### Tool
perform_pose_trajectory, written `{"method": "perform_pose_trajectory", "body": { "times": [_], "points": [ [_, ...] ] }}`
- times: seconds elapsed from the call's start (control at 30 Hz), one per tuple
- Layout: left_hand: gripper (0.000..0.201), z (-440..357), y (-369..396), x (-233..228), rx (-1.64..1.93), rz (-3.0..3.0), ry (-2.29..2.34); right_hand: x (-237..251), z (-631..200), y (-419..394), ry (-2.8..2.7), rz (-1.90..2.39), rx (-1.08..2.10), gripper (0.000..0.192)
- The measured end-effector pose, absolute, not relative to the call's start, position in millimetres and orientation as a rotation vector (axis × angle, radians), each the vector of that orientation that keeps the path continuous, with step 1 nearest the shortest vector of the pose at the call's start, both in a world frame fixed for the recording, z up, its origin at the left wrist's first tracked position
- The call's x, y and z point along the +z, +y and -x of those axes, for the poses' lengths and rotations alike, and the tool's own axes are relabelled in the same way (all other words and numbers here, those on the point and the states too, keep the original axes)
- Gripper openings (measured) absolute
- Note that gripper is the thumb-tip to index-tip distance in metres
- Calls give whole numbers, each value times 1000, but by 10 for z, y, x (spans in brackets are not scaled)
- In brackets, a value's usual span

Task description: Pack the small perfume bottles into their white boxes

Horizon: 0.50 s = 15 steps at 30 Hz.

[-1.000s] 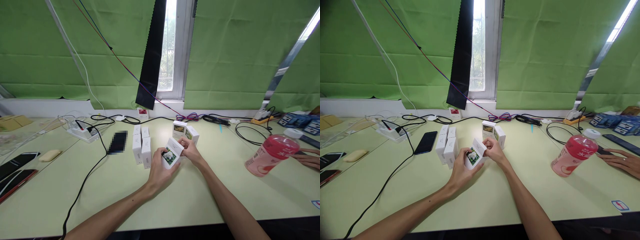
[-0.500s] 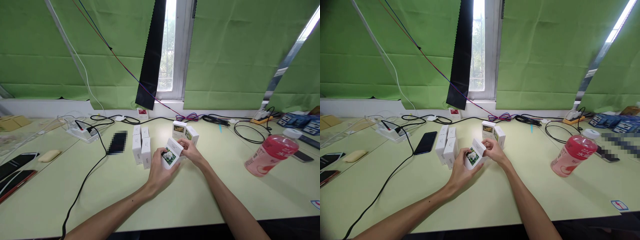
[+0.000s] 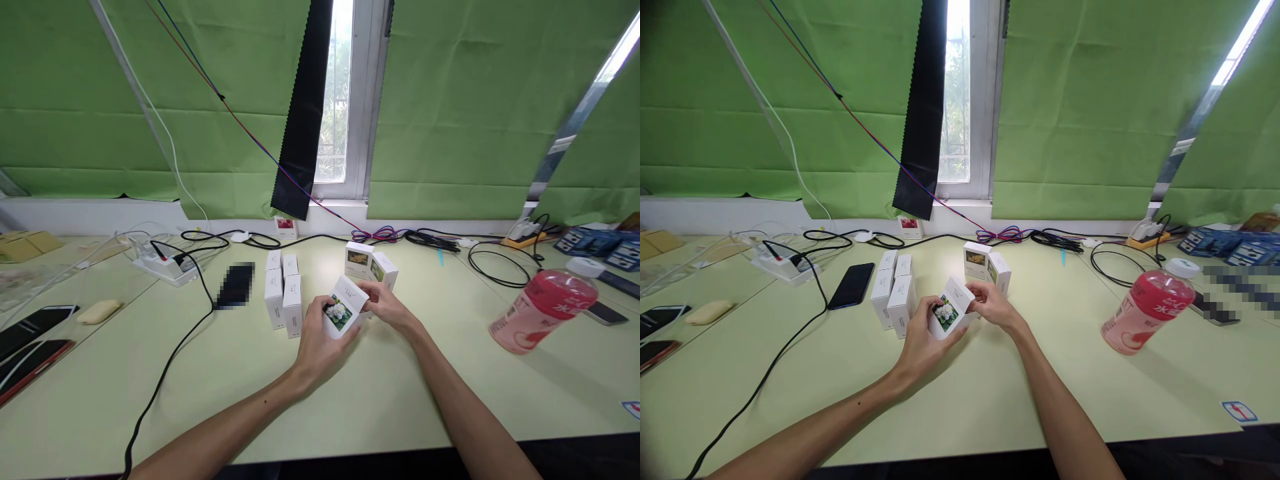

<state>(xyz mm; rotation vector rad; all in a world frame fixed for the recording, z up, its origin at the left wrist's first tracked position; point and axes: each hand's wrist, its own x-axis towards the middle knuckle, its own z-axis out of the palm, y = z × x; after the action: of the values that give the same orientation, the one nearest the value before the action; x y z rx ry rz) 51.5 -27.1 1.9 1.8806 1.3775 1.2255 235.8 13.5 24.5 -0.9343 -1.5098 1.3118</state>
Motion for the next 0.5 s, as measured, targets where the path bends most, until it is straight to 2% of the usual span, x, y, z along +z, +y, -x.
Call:
{"method": "perform_pose_trajectory", "body": {
  "times": [0.5],
  "points": [
    [53, -507, -251, -9, 1226, -1887, 1383, 216, -2356, 142, -1509, 944, 1292, 17]
  ]
}}
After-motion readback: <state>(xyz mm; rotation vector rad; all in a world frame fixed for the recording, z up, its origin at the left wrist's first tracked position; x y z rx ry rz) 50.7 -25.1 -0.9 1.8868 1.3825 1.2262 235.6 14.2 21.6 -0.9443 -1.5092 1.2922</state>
